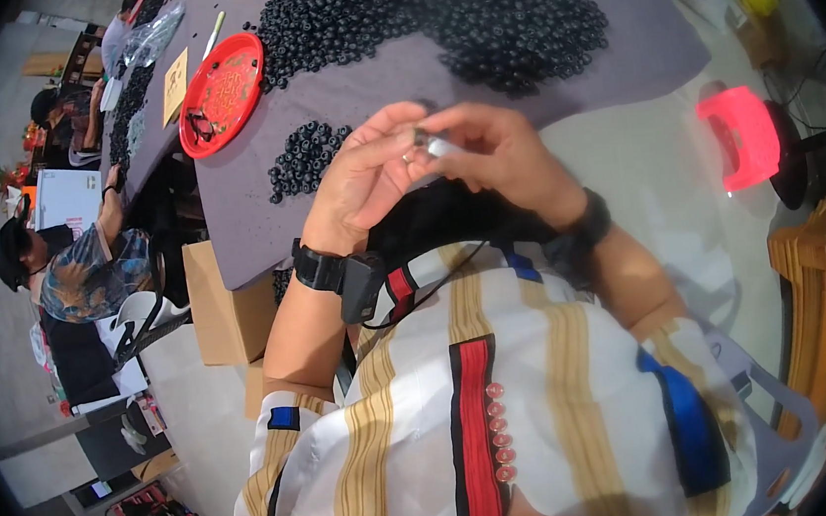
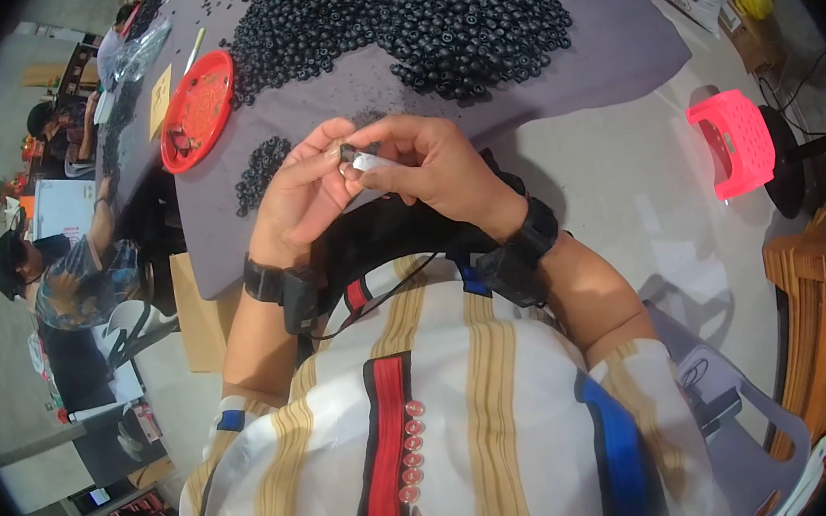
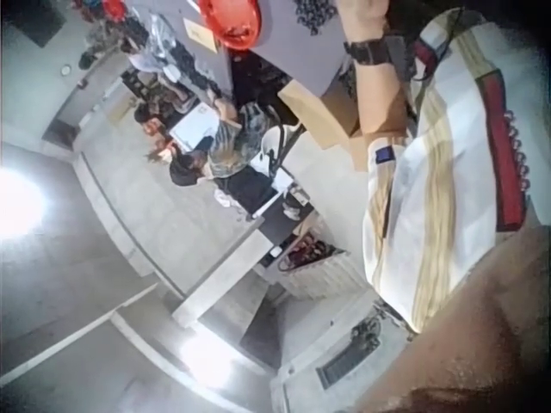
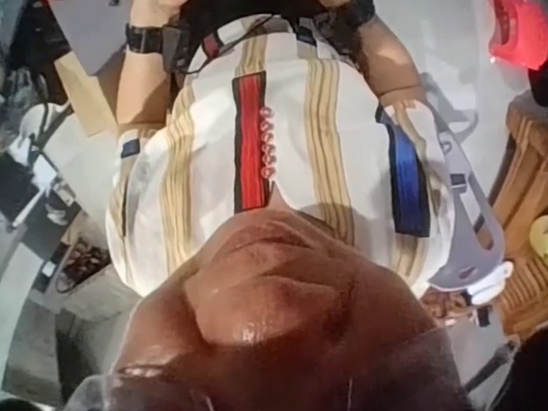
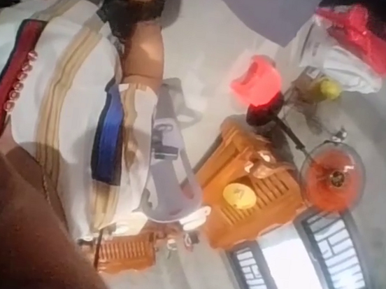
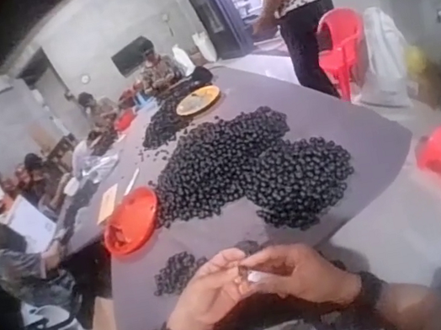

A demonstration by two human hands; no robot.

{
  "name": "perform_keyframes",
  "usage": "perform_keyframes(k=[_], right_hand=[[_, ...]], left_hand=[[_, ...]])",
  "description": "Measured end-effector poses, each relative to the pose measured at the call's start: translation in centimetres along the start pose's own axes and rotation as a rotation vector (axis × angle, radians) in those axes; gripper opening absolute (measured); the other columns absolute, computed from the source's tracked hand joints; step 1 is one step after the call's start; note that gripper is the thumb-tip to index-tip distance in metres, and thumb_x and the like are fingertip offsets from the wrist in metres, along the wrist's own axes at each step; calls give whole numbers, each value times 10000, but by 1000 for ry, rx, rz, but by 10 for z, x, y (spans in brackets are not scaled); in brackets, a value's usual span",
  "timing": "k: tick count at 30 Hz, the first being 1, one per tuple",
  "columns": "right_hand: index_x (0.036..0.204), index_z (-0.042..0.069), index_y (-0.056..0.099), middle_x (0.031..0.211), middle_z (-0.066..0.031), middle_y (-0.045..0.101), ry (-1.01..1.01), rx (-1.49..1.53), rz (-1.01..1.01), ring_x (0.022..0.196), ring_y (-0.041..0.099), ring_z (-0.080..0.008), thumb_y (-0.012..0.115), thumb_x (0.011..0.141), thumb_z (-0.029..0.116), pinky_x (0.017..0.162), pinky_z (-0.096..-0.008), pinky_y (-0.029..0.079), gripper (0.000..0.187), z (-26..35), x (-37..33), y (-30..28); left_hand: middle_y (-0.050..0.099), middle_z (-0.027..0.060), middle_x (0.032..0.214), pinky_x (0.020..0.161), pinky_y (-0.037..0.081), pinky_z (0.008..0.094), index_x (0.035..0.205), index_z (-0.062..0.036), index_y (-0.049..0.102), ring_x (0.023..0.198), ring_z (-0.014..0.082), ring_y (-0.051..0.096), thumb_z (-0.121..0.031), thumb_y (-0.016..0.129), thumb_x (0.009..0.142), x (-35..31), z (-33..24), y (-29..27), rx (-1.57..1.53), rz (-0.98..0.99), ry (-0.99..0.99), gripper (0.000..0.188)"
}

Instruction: The person picks up a black plastic component and a white tube, applies a substance from the tube onto the component, and then places it back on the table to repeat the process.

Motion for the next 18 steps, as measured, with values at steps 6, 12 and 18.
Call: perform_keyframes(k=[6,12,18], right_hand=[[1138,46,611,769,-19,622,97,94,-48,542,494,-48,674,862,110,467,-189,372,290,-19,3,-4],[1169,49,589,817,-3,622,13,-9,-50,606,515,-39,688,847,97,493,-178,387,340,-2,-2,4],[1149,50,592,821,8,617,32,-8,-23,632,524,-36,697,839,91,503,-174,397,330,-3,-1,4]], left_hand=[[660,122,1023,811,534,319,1154,-8,595,830,179,645,-42,567,899,0,11,-10,-100,-72,-21,258],[650,129,1064,800,531,307,1160,-9,595,838,172,633,-43,563,904,1,4,-7,-136,8,-11,260],[642,115,1052,811,529,312,1170,-8,583,867,176,634,-50,566,906,-2,3,-3,-66,-29,9,268]])
Point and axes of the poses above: each hand's wrist, its own x-axis towards the middle knuckle, its own y-axis out of the palm, z = x × y, the point moved 8 cm from there along x, towards the middle knuckle
